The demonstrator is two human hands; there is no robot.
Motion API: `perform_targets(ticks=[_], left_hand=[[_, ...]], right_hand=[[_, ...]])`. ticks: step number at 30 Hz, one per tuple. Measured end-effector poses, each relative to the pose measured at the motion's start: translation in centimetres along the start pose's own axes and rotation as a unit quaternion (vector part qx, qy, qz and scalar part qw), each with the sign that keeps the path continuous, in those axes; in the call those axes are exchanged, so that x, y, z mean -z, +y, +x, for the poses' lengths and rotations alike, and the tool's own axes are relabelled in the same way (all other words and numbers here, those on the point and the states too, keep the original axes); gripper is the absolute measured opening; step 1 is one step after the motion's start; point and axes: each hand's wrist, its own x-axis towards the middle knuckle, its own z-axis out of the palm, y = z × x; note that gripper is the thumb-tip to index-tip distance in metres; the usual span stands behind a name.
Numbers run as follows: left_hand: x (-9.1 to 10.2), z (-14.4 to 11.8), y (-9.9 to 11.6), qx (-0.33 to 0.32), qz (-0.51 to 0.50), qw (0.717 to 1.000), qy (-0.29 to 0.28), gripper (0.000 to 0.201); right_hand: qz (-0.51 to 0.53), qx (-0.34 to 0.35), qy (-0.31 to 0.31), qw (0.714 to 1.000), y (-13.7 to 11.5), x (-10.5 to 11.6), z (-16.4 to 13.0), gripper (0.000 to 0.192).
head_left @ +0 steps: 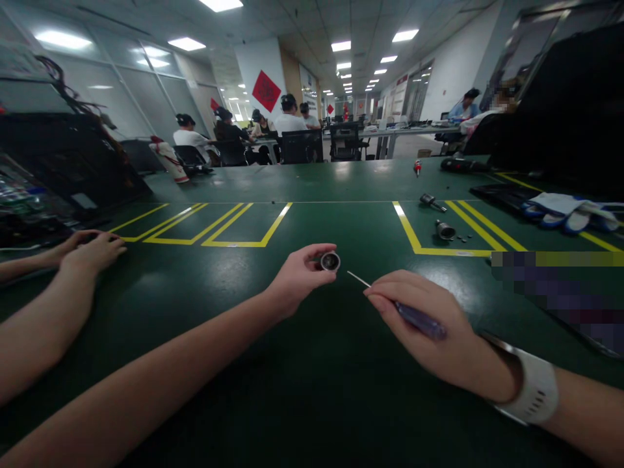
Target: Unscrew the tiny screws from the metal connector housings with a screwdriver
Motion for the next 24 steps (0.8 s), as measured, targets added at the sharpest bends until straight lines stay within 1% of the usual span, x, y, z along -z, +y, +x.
perform_targets(ticks=[1, 2, 4, 6, 8, 9, 11, 13, 15, 17, 19, 21, 24], left_hand=[[0.3, 1.0, -0.3, -0.005, 0.016, 1.000, -0.001, 0.055], [0.5, 2.2, -0.7, -0.019, 0.045, 0.999, 0.000, 0.055], [1.0, 4.5, -1.5, -0.080, 0.137, 0.987, 0.024, 0.046], [1.4, 6.8, -2.1, -0.148, 0.233, 0.959, 0.066, 0.038], [1.7, 8.5, -2.5, -0.190, 0.307, 0.929, 0.079, 0.033], [1.8, 9.2, -2.6, -0.202, 0.329, 0.919, 0.080, 0.032], [1.8, 10.2, -2.8, -0.226, 0.354, 0.905, 0.072, 0.032], [1.8, 10.9, -3.0, -0.232, 0.352, 0.905, 0.058, 0.035], [1.6, 11.3, -3.1, -0.224, 0.331, 0.916, 0.045, 0.036], [1.4, 11.6, -3.2, -0.213, 0.310, 0.926, 0.037, 0.037], [1.2, 11.9, -3.4, -0.207, 0.297, 0.932, 0.025, 0.037], [1.2, 12.3, -3.5, -0.211, 0.289, 0.934, 0.010, 0.033], [1.3, 12.7, -3.6, -0.220, 0.296, 0.930, -0.008, 0.022]], right_hand=[[0.009, -0.023, 0.006, 1.000, 0.4, 0.3, 0.6, 0.012], [0.020, -0.052, 0.006, 0.998, 0.8, 0.5, 1.3, 0.012], [0.056, -0.123, 0.035, 0.990, 1.9, 0.7, 2.8, 0.016], [0.118, -0.207, 0.056, 0.969, 3.0, 0.6, 4.3, 0.020], [0.201, -0.277, 0.101, 0.934, 4.1, 0.1, 5.5, 0.018], [0.241, -0.297, 0.128, 0.915, 4.7, -0.2, 6.0, 0.017], [0.310, -0.325, 0.153, 0.880, 5.8, -1.0, 6.6, 0.013], [0.355, -0.340, 0.158, 0.857, 6.9, -1.7, 6.9, 0.012], [0.386, -0.341, 0.154, 0.843, 7.6, -2.3, 7.3, 0.011], [0.400, -0.337, 0.159, 0.837, 8.1, -2.8, 7.6, 0.010], [0.399, -0.329, 0.166, 0.840, 8.5, -3.1, 8.1, 0.011], [0.386, -0.316, 0.166, 0.851, 8.8, -3.4, 8.4, 0.012], [0.348, -0.284, 0.164, 0.878, 9.4, -3.7, 8.7, 0.016]])
